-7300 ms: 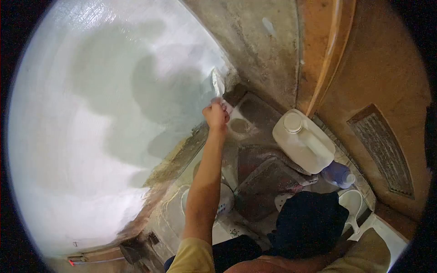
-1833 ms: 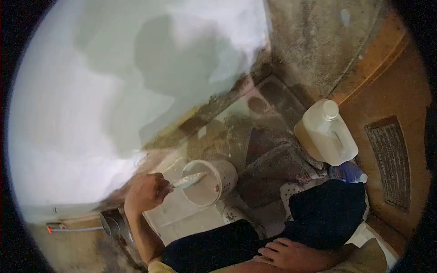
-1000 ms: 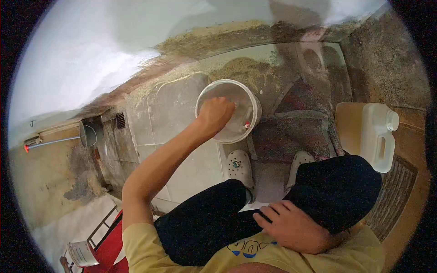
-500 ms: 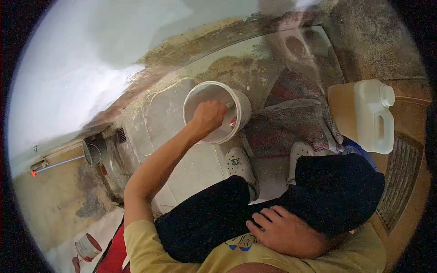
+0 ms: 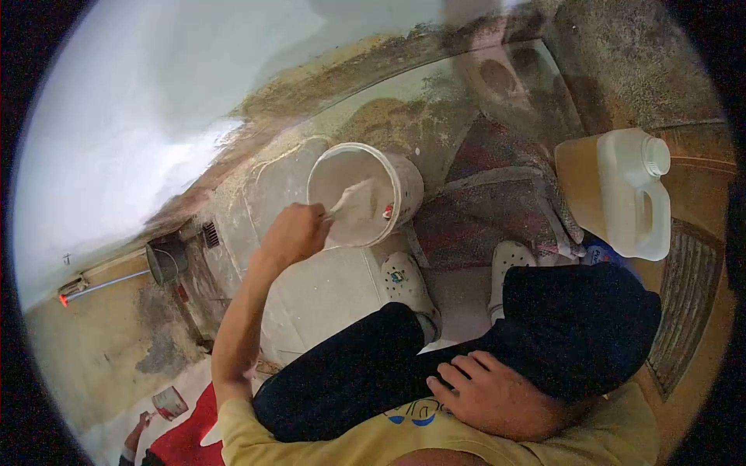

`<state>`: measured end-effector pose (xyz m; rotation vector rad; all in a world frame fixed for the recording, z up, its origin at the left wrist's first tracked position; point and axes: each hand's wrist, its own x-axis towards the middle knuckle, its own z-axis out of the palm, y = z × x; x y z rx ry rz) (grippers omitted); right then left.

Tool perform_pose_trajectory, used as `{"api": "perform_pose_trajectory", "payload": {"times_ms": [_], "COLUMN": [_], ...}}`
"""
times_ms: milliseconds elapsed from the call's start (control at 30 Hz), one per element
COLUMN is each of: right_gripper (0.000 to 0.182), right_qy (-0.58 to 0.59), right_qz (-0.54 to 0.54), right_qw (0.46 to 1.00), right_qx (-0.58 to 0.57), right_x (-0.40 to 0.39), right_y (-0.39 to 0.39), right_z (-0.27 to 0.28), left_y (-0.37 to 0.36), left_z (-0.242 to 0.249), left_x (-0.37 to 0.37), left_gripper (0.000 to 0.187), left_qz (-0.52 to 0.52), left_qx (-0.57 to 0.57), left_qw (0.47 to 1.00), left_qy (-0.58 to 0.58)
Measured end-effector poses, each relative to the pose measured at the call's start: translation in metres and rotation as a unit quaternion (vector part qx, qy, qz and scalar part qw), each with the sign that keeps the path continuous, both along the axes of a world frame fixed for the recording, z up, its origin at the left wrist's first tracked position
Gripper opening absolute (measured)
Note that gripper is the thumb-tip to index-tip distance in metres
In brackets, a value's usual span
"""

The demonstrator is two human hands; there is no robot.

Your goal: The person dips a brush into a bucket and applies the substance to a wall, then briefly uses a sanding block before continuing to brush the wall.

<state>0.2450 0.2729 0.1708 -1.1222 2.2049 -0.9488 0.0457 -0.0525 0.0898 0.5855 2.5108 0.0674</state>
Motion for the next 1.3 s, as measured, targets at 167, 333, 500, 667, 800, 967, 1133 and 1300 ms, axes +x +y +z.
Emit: {"api": "perform_pose_trajectory", "payload": {"times_ms": [167, 333, 500, 667, 800, 967, 1133, 1300], "right_gripper": [0.034, 0.035, 0.037, 0.038, 0.038, 0.036, 0.036, 0.035], "right_qy": [-0.005, -0.013, -0.037, -0.012, 0.005, 0.020, 0.008, -0.013], "right_qz": [0.016, 0.032, 0.041, 0.026, -0.018, -0.059, -0.083, -0.055], "right_qw": [1.000, 0.999, 0.998, 1.000, 1.000, 0.998, 0.996, 0.998], "right_qx": [0.003, 0.007, 0.020, 0.006, 0.005, -0.014, 0.016, 0.008], "right_x": [0.000, -0.003, -0.002, 0.007, 0.016, 0.021, 0.031, 0.030], "right_y": [0.005, 0.005, 0.008, 0.009, 0.009, 0.015, 0.011, 0.007], "right_z": [-0.002, 0.002, 0.004, 0.006, 0.008, 0.019, 0.018, 0.008], "left_y": [-0.023, -0.039, -0.040, -0.012, 0.018, 0.079, 0.153, 0.211], "left_z": [0.022, 0.024, 0.020, 0.018, 0.011, 0.009, 0.019, 0.041], "left_x": [0.018, 0.026, 0.021, 0.008, -0.014, -0.056, -0.079, -0.081], "left_gripper": [0.020, 0.028, 0.031, 0.033, 0.037, 0.036, 0.035, 0.036], "left_qz": [0.126, 0.232, 0.234, 0.225, 0.247, 0.168, 0.166, 0.263], "left_qx": [0.086, 0.166, 0.119, 0.233, 0.386, 0.453, 0.481, 0.487], "left_qw": [0.988, 0.958, 0.964, 0.946, 0.873, 0.846, 0.820, 0.748], "left_qy": [0.004, 0.016, 0.049, -0.032, -0.169, -0.225, -0.261, -0.367]}}
